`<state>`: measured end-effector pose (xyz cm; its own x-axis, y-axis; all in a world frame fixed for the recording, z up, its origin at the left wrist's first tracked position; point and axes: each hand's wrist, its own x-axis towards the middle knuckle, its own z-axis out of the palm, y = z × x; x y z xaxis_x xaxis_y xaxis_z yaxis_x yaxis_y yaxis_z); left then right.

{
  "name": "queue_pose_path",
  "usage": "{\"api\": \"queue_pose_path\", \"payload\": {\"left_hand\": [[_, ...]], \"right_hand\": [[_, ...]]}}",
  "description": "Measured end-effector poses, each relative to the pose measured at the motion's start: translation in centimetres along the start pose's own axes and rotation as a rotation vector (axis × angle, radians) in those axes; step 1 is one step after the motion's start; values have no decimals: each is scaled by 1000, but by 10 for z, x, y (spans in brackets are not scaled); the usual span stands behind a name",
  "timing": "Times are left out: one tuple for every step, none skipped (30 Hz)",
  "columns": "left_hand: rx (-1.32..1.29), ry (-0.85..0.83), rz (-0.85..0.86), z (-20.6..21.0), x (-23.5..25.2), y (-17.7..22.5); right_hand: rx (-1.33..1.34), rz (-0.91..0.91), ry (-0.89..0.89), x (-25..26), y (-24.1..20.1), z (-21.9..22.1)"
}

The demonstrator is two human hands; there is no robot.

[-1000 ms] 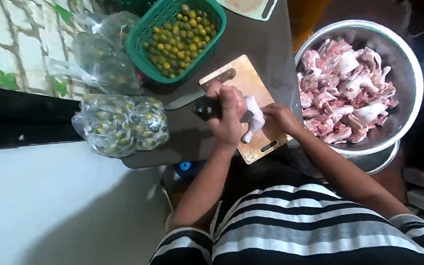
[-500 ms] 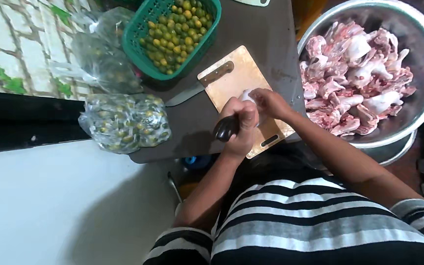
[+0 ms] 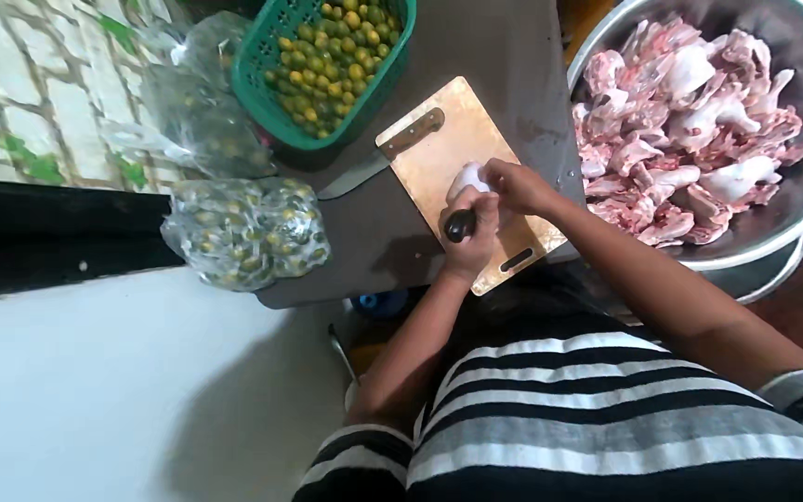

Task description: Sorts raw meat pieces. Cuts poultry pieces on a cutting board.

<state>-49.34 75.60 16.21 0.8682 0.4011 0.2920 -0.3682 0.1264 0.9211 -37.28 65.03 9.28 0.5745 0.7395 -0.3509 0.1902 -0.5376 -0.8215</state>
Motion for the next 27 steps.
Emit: {"api": "queue_pose_path", "payload": {"left_hand": [[13, -20, -11, 0, 0, -1], [27, -56, -4, 1, -2, 4], [39, -98, 26, 1, -3, 16], [46, -146, 69, 0, 0, 30], [47, -184, 111, -1, 3, 44], [39, -201, 144, -1, 5, 53], [40, -204, 163, -2, 6, 54], [67, -192, 156, -3, 5, 44], [104, -172, 125, -6, 1, 28], [125, -150, 93, -8, -3, 12], [114, -134, 68, -8, -3, 3], [92, -135, 44, -9, -2, 0], [74, -133, 25, -8, -3, 4], [60, -130, 28, -9, -1, 14], [37, -136, 51, -9, 6, 28], [9, -148, 82, -9, 11, 44], [-22, -163, 120, -7, 15, 57], [-45, -173, 148, -5, 18, 63], [-46, -178, 159, -4, 19, 62], [-19, -177, 152, -4, 18, 52], [21, -174, 145, -4, 14, 36], [68, -182, 138, -6, 9, 20], [100, -194, 138, -7, 5, 11], [107, -205, 138, -6, 4, 8], [96, -211, 133, -5, 4, 10], [70, -217, 121, -5, 4, 18], [32, -225, 119, -5, 8, 30]], "right_hand": [[-3, 8, 4, 0, -1, -1], [-8, 18, -1, -2, -1, -1], [-10, 25, -6, -3, -1, -1], [-11, 27, -6, -1, -1, -2], [-5, 30, -6, 0, -1, -1], [1, 35, -10, 0, -1, 0], [2, 37, -21, 1, 0, -1], [1, 35, -26, 2, 0, -1], [-1, 34, -27, 3, 0, -1], [-1, 38, -32, 3, -1, -1], [-2, 41, -31, 4, -3, -1], [-6, 46, -24, 5, -5, -2], [-13, 52, -24, 2, -4, 0], [-23, 47, -17, 1, -3, 1], [-29, 36, -7, 3, -1, 0], [-26, 32, -5, 5, 1, 1], [-14, 26, -8, 5, 3, 3], [5, 20, -15, 6, 5, 3], [29, 21, -33, 6, 6, 0], [53, 23, -59, 7, 4, -5], [69, 29, -91, 8, 1, -10], [68, 34, -118, 10, -2, -15], [54, 32, -135, 13, -3, -18], [31, 20, -146, 16, -4, -20], [-4, 20, -161, 19, -5, -21], [-43, 30, -181, 19, -7, -22], [-70, 37, -188, 21, -10, -24]]}}
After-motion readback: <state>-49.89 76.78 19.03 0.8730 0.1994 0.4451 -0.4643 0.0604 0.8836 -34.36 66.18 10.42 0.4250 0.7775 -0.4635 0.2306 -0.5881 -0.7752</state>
